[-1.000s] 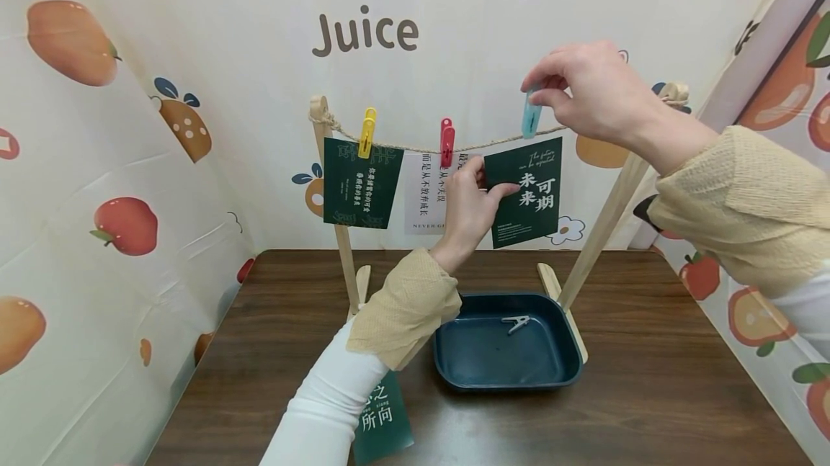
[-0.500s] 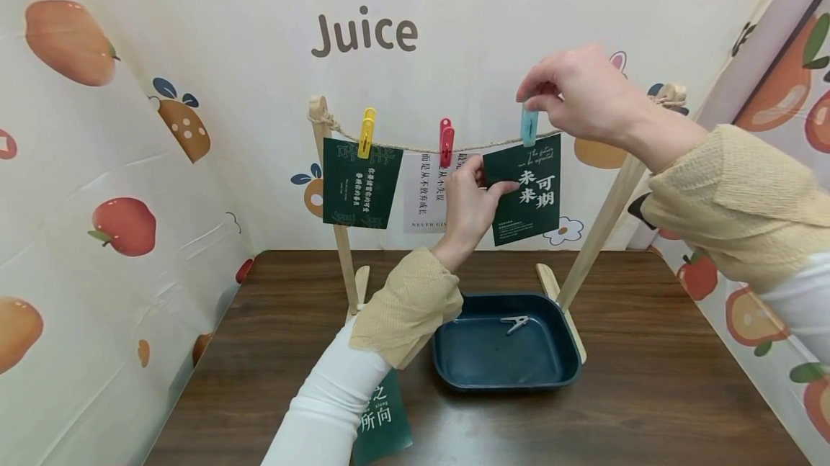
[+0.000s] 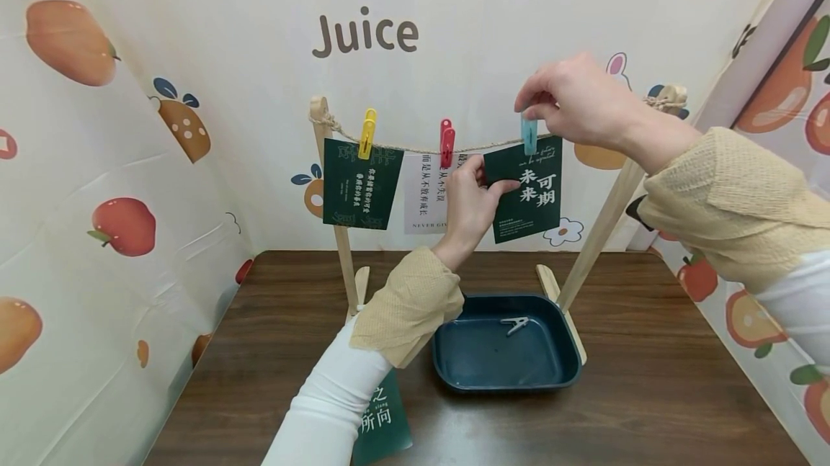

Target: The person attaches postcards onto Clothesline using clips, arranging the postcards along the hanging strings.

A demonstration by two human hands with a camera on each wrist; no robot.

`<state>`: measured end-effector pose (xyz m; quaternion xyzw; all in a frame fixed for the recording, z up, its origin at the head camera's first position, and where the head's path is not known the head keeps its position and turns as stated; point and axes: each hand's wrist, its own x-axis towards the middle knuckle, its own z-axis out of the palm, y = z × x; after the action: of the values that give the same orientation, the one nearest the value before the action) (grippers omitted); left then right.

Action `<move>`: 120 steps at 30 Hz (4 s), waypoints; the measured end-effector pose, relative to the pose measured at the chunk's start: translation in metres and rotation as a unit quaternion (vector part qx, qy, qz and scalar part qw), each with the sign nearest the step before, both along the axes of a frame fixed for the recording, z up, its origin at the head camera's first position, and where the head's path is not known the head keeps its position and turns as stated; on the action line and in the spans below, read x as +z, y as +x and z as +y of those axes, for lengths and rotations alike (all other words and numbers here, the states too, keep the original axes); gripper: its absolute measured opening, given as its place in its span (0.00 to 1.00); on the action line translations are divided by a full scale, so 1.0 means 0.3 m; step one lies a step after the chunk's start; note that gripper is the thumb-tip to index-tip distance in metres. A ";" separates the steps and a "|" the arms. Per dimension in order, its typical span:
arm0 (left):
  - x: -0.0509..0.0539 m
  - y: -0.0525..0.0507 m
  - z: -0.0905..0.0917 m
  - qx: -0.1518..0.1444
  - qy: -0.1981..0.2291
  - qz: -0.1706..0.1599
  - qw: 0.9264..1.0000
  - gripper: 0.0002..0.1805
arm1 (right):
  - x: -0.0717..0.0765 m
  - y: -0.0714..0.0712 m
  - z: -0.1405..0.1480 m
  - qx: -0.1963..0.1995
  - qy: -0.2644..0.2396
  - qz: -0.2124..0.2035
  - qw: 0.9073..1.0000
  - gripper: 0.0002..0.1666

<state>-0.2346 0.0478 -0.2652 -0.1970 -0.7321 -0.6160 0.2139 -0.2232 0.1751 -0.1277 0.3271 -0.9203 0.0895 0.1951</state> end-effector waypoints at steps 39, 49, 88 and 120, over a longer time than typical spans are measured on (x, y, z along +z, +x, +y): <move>-0.046 -0.001 0.008 0.009 0.001 0.031 0.999 0.14 | -0.007 0.008 0.008 -0.047 0.036 -0.108 0.992 0.15; -0.076 0.017 -0.009 0.001 0.004 0.011 1.000 0.15 | -0.015 0.017 0.007 -0.038 0.026 -0.104 0.994 0.18; -0.242 0.147 -0.162 0.042 -0.081 0.021 0.996 0.12 | -0.144 0.095 0.068 -0.005 -0.178 0.116 0.977 0.12; -0.399 0.280 -0.257 0.032 -0.209 -0.101 0.972 0.13 | -0.464 0.187 0.101 0.051 -0.245 0.131 0.959 0.19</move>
<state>-0.1507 -0.0293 -0.3848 -0.1509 -0.8685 -0.4584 0.1127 -0.1670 0.2053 -0.2670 0.3242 -0.8186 0.2783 0.3838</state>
